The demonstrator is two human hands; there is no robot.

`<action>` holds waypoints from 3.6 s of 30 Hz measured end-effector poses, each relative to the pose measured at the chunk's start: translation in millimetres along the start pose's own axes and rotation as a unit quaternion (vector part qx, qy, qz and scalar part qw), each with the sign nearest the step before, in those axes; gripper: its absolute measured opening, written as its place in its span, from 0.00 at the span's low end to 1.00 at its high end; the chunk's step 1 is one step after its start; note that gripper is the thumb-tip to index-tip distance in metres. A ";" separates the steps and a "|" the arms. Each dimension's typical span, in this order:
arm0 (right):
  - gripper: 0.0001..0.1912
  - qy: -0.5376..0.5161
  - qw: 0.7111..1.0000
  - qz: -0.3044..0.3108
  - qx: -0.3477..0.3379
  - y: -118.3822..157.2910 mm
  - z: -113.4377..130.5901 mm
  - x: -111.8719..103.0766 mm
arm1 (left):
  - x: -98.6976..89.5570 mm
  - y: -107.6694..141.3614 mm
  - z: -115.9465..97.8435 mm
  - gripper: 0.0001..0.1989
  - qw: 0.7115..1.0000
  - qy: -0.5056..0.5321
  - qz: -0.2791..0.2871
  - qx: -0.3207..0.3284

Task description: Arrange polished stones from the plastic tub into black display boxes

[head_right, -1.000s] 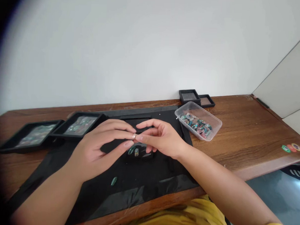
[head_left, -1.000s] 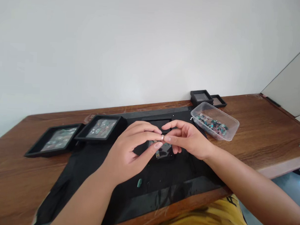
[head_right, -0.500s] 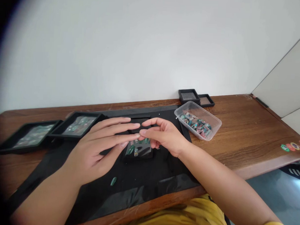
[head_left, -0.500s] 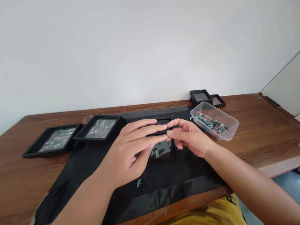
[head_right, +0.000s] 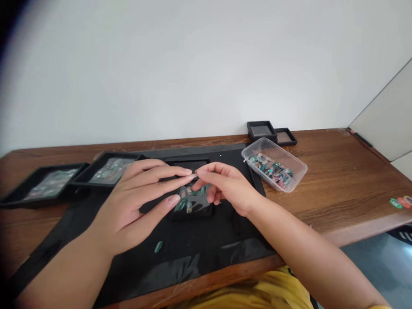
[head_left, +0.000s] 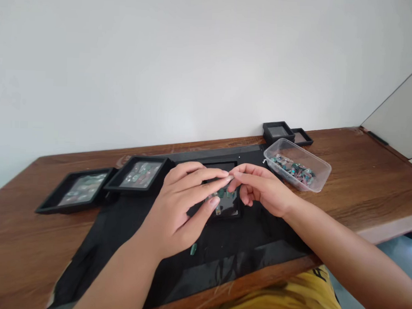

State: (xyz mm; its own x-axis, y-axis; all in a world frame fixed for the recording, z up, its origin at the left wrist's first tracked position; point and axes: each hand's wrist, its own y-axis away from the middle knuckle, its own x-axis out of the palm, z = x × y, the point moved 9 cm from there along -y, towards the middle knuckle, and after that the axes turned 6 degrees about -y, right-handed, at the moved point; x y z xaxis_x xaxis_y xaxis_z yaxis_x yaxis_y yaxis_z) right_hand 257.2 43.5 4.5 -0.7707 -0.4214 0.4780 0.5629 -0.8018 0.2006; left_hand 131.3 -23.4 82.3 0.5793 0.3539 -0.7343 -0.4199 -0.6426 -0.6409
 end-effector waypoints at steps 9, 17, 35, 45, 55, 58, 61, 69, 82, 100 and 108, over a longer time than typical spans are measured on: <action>0.10 0.013 0.997 -0.063 0.042 2.7 -2.8 -5.3 | 4.1 4.4 4.9 0.22 0.998 -0.042 0.026 -0.031; 0.09 0.027 0.997 -0.049 0.044 1.6 -5.8 -4.5 | 2.7 3.9 3.1 0.23 0.998 -0.050 0.016 -0.029; 0.08 0.053 0.997 -0.028 0.042 1.5 -8.6 -2.1 | 0.5 2.7 -2.2 0.20 0.999 -0.046 0.009 -0.018; 0.12 0.050 0.998 0.001 0.031 0.3 -12.4 -1.7 | 0.6 0.2 -4.8 0.16 1.000 -0.024 0.016 -0.003; 0.24 0.043 0.997 0.062 -0.002 3.7 -3.8 11.6 | 2.2 -2.3 -5.3 0.12 0.999 -0.025 0.020 0.008; 0.23 0.050 0.997 0.066 -0.005 4.8 -3.5 13.2 | 1.1 -1.9 -5.0 0.11 0.999 -0.029 0.015 0.004; 0.22 0.052 0.997 0.060 -0.011 4.7 -2.8 12.3 | 0.4 -1.8 -4.6 0.12 1.000 -0.027 0.009 -0.002; 0.23 0.056 0.996 0.066 -0.029 4.2 -0.2 12.0 | 1.2 -3.5 -1.2 0.14 1.000 0.002 0.001 -0.008; 0.21 0.069 0.990 0.080 -0.091 7.3 12.0 19.1 | -0.4 -3.1 15.4 0.06 0.995 0.038 -0.013 -0.088; 0.11 0.338 0.890 0.110 -0.285 27.2 27.8 36.4 | 45.5 8.0 38.6 0.23 0.885 0.328 0.144 -0.298; 0.12 0.446 0.822 0.096 -0.341 35.9 38.3 42.3 | 43.5 7.7 41.5 0.20 0.902 0.301 0.124 -0.282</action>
State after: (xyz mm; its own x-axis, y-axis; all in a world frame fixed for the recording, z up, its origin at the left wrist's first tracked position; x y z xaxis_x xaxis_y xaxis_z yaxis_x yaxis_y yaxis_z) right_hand 256.3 13.1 64.7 -0.7709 -0.4664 -0.4337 0.6356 -0.6074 -0.4766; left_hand 124.2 15.2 36.1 0.8625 -0.1720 -0.4760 -0.2638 -0.9554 -0.1328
